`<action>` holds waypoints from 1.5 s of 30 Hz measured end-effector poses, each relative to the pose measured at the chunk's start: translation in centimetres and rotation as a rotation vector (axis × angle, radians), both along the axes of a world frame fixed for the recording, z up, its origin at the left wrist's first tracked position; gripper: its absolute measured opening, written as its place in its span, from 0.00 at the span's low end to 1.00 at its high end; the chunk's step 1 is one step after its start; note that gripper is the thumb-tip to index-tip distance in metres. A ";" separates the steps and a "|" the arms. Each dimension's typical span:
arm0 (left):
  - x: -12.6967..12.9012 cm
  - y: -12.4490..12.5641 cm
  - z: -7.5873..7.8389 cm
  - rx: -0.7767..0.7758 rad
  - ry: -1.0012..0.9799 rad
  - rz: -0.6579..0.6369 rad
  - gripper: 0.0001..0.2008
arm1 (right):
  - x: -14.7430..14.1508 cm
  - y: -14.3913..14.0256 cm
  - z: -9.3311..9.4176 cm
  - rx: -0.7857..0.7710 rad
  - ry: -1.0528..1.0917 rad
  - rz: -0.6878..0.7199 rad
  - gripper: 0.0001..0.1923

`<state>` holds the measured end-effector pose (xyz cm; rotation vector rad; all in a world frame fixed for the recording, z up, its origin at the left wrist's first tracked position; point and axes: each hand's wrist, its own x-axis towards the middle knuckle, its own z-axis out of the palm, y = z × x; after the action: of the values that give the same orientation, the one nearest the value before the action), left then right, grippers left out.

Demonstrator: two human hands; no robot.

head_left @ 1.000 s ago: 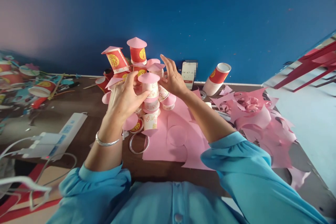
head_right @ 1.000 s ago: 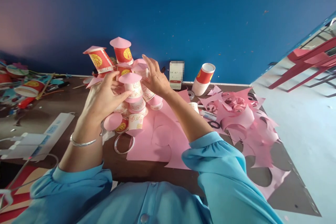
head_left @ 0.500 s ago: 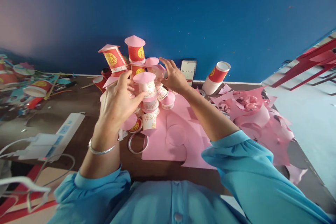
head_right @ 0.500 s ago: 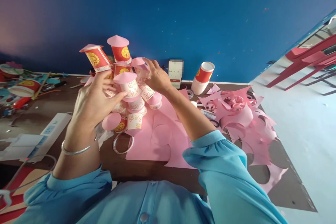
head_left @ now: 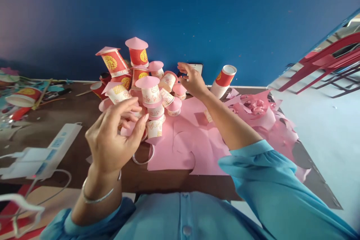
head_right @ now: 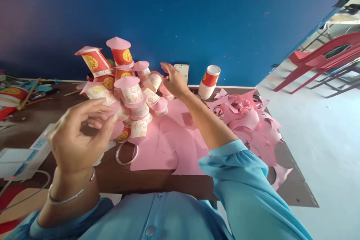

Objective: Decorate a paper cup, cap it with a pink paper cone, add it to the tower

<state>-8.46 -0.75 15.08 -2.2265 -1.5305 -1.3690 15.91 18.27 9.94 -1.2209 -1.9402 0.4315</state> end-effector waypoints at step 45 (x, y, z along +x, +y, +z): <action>5.6 0.7 -7.0 -0.826 -0.824 -0.563 0.27 | 1.5 -16.8 -1.4 -0.325 0.375 0.340 0.39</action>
<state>-2.87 -0.06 8.07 -2.9160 -2.0868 -2.3814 17.38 1.52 8.51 -0.9139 -1.7892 1.1058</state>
